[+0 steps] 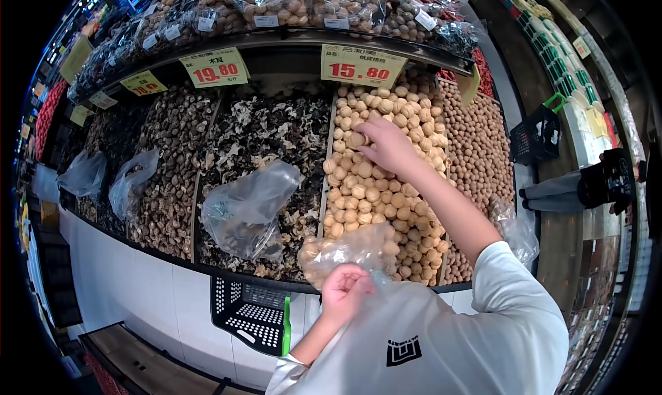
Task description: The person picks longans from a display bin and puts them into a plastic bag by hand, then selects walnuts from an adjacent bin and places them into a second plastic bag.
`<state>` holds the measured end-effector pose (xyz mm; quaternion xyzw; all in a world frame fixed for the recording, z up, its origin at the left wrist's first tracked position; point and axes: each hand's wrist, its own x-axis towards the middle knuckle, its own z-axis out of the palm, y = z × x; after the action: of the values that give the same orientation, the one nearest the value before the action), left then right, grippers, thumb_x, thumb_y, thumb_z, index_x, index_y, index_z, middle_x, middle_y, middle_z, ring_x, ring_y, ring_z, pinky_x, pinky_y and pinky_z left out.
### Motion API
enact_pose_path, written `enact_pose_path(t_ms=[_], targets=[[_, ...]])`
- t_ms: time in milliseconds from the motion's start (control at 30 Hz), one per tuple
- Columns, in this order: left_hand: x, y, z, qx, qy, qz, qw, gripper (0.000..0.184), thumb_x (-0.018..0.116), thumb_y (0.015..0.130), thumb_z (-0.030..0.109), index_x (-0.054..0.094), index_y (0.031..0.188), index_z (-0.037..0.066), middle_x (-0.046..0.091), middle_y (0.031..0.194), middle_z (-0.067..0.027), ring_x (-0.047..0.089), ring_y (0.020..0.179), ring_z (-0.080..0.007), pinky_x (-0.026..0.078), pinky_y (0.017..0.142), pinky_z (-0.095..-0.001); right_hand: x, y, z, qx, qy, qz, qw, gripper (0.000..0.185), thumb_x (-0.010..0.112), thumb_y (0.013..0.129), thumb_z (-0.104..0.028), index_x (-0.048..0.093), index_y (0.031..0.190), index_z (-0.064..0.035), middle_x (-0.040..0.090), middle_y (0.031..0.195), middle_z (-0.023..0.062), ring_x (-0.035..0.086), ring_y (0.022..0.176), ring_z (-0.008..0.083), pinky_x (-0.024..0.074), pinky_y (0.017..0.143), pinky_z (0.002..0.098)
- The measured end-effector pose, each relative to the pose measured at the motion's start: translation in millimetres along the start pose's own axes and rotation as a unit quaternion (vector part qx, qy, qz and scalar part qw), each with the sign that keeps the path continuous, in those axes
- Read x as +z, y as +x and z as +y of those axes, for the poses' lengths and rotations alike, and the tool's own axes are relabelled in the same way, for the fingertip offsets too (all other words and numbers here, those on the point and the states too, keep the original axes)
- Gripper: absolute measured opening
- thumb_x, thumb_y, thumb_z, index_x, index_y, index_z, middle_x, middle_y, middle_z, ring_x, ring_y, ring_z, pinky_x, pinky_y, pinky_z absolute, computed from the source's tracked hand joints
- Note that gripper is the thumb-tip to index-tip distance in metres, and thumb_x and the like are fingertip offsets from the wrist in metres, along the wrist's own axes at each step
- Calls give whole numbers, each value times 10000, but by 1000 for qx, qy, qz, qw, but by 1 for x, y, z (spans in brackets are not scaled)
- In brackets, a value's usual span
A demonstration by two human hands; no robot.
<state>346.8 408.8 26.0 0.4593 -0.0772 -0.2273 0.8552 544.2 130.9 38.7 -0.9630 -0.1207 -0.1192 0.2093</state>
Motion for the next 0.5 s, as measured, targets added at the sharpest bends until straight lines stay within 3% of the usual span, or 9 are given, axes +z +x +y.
enact_pose_path(t_ms=[167, 233, 400, 500], targets=[[-1, -1, 2, -4, 17, -16, 1000, 116, 595, 994, -44, 568, 1094, 9, 672, 888, -70, 674, 772, -123, 574, 714, -271, -52, -70, 40, 190, 0, 136, 972, 367, 805, 813, -132, 665, 1136, -29, 671, 1050, 149, 646, 989, 348, 533, 888, 415], [0, -1, 2, 3, 36, -2, 999, 100, 613, 1001, -10, 563, 1086, 9, 671, 890, -73, 669, 764, -127, 571, 709, -274, -65, -92, 53, 261, 26, 142, 954, 363, 809, 821, -118, 669, 1138, -11, 683, 1077, 140, 679, 971, 290, 552, 856, 387], [3, -1, -2, -11, 25, 5, 1000, 106, 632, 1006, 46, 551, 1069, 16, 633, 854, -57, 622, 715, -133, 550, 683, -293, -57, -116, 64, 274, 17, 107, 955, 391, 794, 845, -207, 680, 1172, -27, 728, 1041, 132, 690, 959, 290, 556, 846, 385], [8, -2, 1, -10, 51, 21, 998, 127, 641, 1010, 87, 542, 1059, 26, 604, 817, -48, 580, 677, -134, 530, 660, -307, -43, -115, 55, 332, 36, 84, 939, 369, 779, 858, -226, 680, 1157, -32, 723, 1036, 136, 692, 941, 302, 555, 831, 396]])
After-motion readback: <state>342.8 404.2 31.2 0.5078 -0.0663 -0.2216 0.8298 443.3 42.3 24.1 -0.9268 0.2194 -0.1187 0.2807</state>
